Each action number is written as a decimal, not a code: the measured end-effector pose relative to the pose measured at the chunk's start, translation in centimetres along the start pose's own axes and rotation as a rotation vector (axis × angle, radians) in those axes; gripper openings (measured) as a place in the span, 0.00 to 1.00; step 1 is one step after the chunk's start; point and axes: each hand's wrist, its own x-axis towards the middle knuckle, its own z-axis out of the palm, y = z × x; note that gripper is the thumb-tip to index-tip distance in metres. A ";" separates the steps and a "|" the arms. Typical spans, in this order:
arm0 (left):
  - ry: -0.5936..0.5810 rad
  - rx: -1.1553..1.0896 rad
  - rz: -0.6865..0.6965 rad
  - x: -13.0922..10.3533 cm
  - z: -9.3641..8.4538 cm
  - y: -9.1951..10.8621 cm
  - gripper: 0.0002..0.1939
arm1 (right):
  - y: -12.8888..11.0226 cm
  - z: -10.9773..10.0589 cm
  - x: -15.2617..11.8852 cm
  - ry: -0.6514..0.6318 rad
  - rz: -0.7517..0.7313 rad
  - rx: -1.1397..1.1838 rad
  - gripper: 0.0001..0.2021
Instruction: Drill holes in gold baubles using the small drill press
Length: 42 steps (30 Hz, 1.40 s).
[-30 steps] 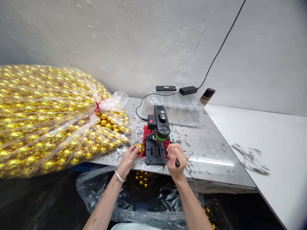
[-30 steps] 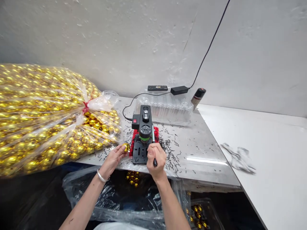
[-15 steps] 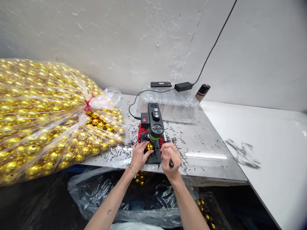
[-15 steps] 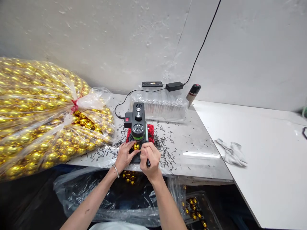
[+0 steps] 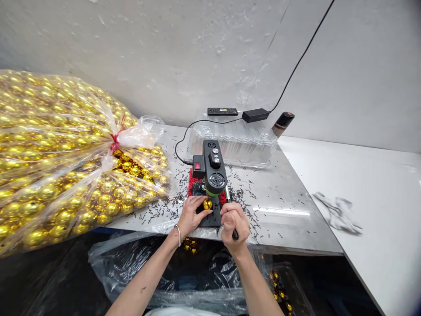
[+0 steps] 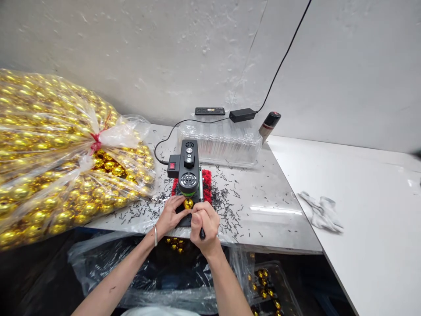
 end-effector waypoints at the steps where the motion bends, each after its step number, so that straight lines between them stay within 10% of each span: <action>1: 0.006 0.002 0.001 0.0 0.1 0.0 0.19 | 0.0 0.0 0.0 0.004 0.000 0.002 0.13; 29: 0.020 0.000 -0.014 0.1 0.3 -0.2 0.19 | 3.6 1.3 -3.2 -0.018 -0.189 -0.111 0.16; 42: 0.128 -0.004 0.015 -1.8 -1.3 1.6 0.18 | -2.4 -1.0 5.3 0.006 0.123 -0.012 0.17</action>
